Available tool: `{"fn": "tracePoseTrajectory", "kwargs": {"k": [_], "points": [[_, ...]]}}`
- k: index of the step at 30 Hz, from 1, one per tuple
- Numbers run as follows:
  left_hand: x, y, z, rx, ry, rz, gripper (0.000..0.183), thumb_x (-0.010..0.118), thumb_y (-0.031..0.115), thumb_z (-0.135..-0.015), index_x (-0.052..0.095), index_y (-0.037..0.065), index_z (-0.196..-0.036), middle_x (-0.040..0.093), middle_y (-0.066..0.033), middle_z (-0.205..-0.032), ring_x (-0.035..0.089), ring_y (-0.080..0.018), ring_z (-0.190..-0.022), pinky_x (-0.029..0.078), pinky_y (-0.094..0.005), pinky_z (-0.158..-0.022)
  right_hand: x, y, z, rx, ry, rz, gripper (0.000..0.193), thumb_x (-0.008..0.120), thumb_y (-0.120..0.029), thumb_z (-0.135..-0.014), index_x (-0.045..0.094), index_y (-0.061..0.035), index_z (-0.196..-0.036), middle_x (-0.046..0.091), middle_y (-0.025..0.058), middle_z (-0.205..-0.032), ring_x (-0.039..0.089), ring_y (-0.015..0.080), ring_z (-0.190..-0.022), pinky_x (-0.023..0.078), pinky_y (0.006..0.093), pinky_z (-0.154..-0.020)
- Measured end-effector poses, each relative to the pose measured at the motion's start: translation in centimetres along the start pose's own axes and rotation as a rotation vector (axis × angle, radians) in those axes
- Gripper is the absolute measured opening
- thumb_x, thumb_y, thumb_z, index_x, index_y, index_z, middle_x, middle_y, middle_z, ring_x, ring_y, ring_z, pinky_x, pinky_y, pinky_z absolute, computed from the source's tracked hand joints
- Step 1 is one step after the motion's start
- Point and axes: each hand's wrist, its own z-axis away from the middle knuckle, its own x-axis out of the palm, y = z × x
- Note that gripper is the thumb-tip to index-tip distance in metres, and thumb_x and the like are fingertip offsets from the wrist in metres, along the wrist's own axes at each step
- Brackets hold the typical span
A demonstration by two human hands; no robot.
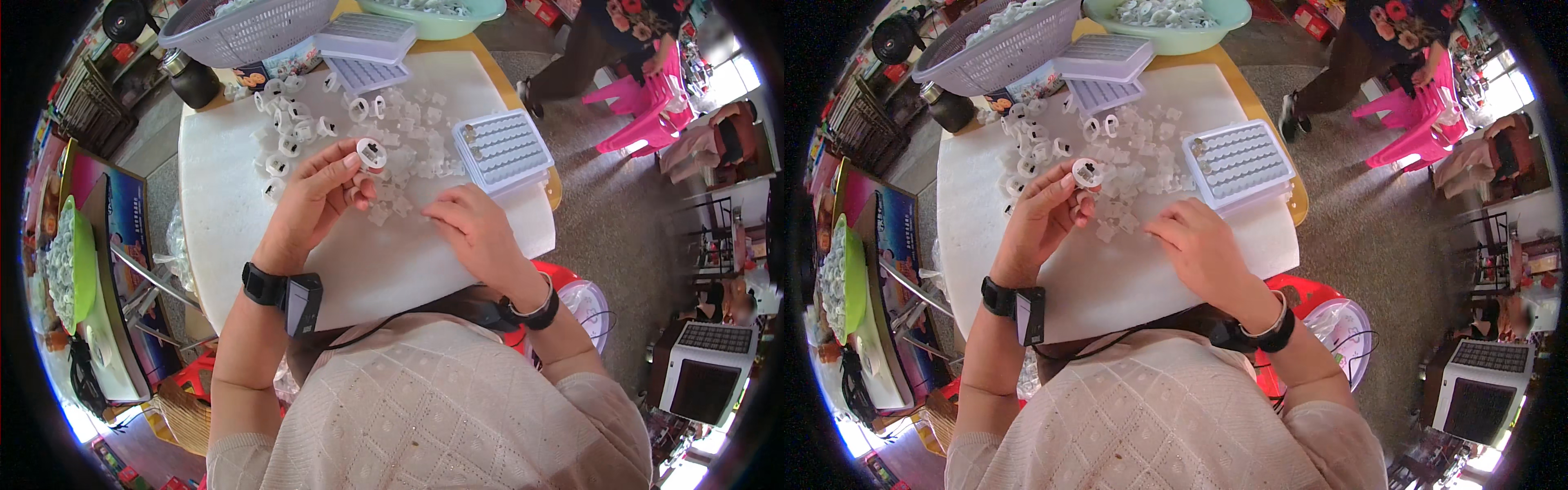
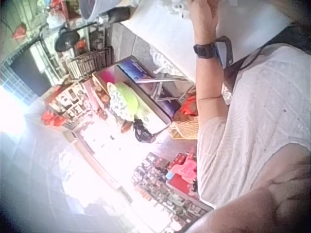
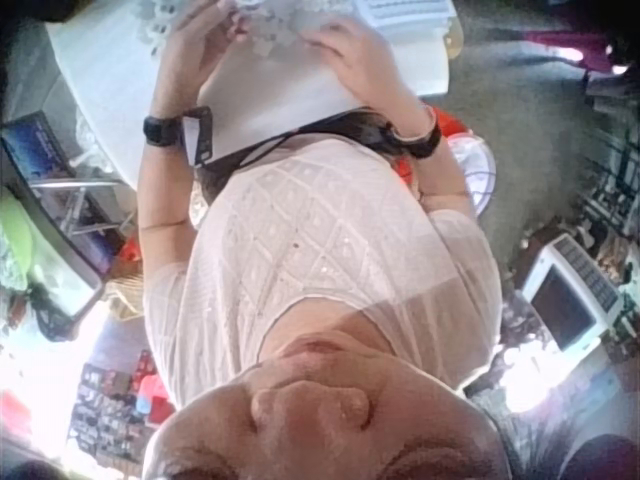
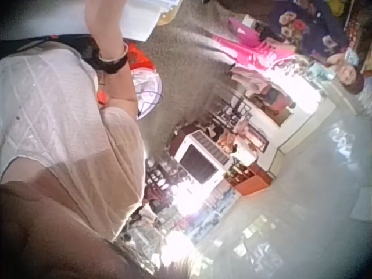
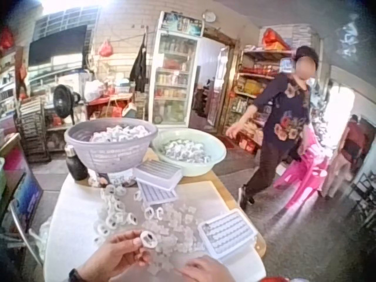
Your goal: Assembling small white plastic electronic components and placing them into a specialized sorting tray.
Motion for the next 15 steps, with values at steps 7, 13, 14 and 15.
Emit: {"fn": "tracePoseTrajectory", "kwargs": {"k": [7, 13, 14, 15], "points": [[0.1, -0.3, -0.1, -0.024, 0.027, -0.018, 0.033, 0.053, 0.019, -0.093, 0.051, 0.0, -0.121, 0.063, -0.0081, -0.099, 0.059, -0.0128, -0.077, 0.047, -0.0228, -0.063, -1.7, -0.1, -0.4, -0.25, -0.196, 0.316, 0.016, 0.058, -0.002, -0.07, 0.061, -0.0026, -0.085, 0.053, 0.0086, -0.086, 0.052, 0.026, -0.084, 0.043, 0.0351, -0.074], [-0.1, -0.4, -0.1, -0.02, 0.022, -0.031, 0.034, 0.053, 0.02, -0.094, 0.05, 0.0, -0.121, 0.063, -0.0076, -0.099, 0.058, -0.0129, -0.077, 0.046, -0.0226, -0.063, -1.5, -0.1, -0.2, -0.026, -0.029, 0.187, 0.016, 0.063, -0.009, -0.075, 0.061, -0.0059, -0.091, 0.056, 0.0093, -0.094, 0.055, 0.0265, -0.09, 0.045, 0.035, -0.074], [-0.1, -0.4, -0.1, -0.022, 0.017, -0.03, 0.034, 0.053, 0.02, -0.094, 0.05, 0.0, -0.121, 0.063, -0.0076, -0.099, 0.058, -0.0129, -0.077, 0.046, -0.0226, -0.063, -1.6, -0.1, 0.1, -0.023, -0.027, 0.191, 0.016, 0.063, -0.009, -0.075, 0.061, -0.0059, -0.091, 0.056, 0.0093, -0.094, 0.055, 0.0265, -0.09, 0.045, 0.035, -0.074], [-0.1, -0.6, -0.3, -0.018, -0.002, -0.023, 0.034, 0.053, 0.018, -0.093, 0.05, -0.001, -0.121, 0.063, -0.0074, -0.099, 0.059, -0.0133, -0.077, 0.046, -0.0239, -0.064, -1.8, 0.1, 0.6, -0.003, -0.063, 0.179, 0.015, 0.063, -0.011, -0.076, 0.06, -0.0058, -0.09, 0.055, 0.0098, -0.092, 0.056, 0.0268, -0.088, 0.045, 0.0353, -0.072]]}}
